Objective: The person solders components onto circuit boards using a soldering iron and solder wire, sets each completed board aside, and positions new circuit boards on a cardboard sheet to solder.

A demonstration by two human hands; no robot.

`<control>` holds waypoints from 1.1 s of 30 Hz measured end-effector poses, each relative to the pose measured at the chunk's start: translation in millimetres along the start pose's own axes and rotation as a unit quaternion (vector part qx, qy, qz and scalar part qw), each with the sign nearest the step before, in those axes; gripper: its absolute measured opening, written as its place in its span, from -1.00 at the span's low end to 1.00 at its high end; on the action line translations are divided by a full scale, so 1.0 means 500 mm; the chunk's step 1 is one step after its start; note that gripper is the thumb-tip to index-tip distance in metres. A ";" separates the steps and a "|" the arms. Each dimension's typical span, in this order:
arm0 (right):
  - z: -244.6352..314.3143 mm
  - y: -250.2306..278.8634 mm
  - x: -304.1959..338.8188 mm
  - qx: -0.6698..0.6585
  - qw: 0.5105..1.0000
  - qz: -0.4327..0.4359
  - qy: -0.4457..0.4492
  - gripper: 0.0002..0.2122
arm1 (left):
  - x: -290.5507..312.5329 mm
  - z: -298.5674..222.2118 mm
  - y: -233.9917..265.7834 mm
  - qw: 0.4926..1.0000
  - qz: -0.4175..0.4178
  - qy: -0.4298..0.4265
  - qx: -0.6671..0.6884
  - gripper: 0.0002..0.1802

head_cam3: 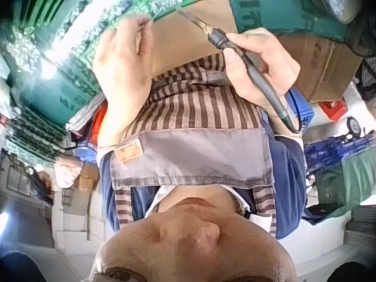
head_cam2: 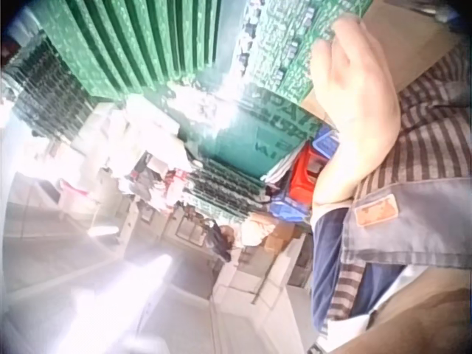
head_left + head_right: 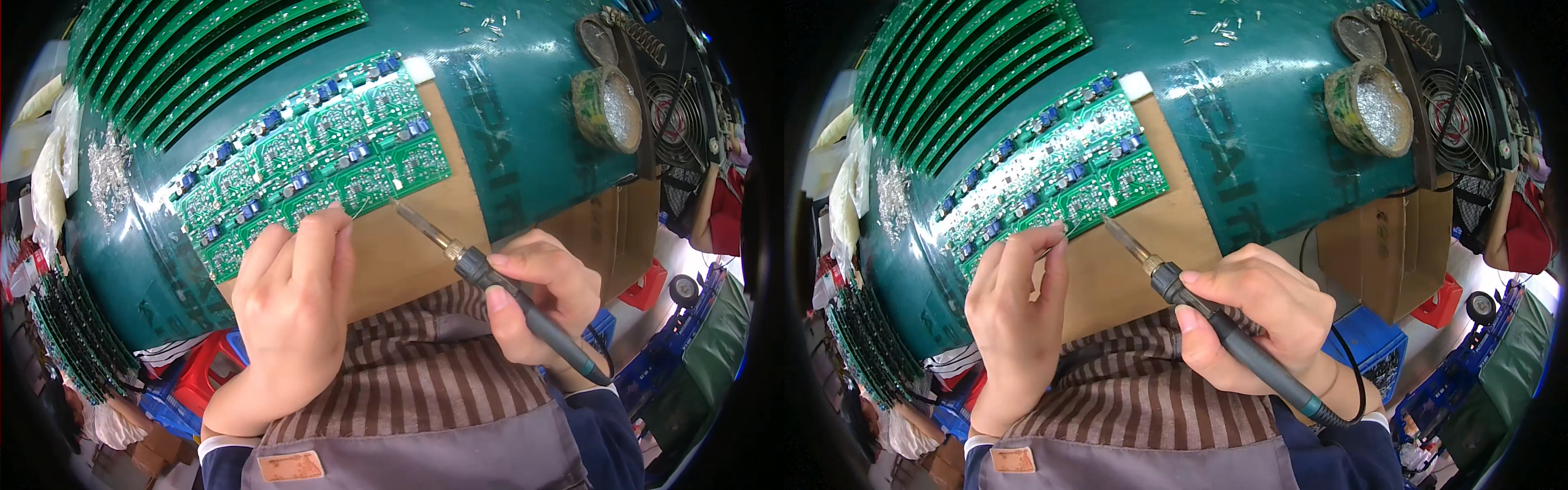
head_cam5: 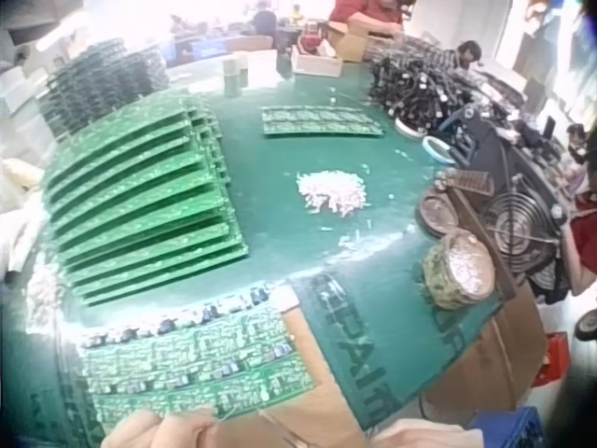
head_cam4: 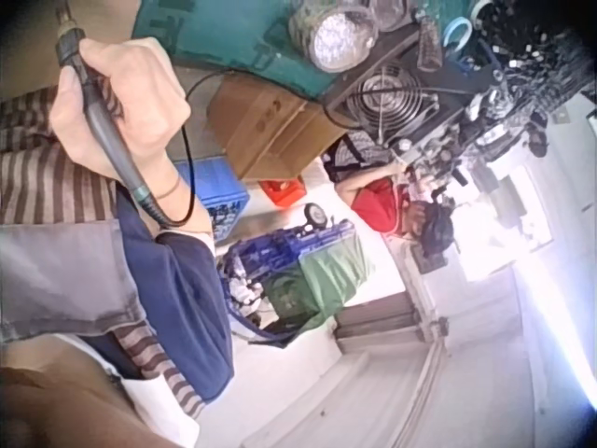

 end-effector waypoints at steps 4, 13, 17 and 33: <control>0.004 -0.016 -0.009 0.014 1.000 0.012 0.009 -0.77 | 0.001 -0.001 -0.001 1.000 -0.009 -0.017 -0.011 -0.80; 0.005 -0.029 -0.012 0.027 0.999 0.011 0.013 -0.79 | -0.005 -0.001 -0.006 0.997 0.001 -0.067 -0.038 -0.73; 0.022 -0.031 -0.018 0.052 0.997 0.042 0.040 -0.77 | 0.001 0.001 -0.003 0.997 -0.014 -0.067 -0.025 -0.71; 0.037 -0.088 -0.011 0.018 0.998 0.034 0.044 -0.79 | 0.046 0.045 0.035 0.999 -0.018 0.036 0.006 -0.79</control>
Point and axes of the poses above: each hand's wrist, its own x-axis away from the middle knuckle, its own y-axis out of the back of the hand, z = x × y, the point moved 7 cm from there along -x, towards the middle knuckle, and after that the axes turned 3 degrees about -y, right-handed, at the moved point
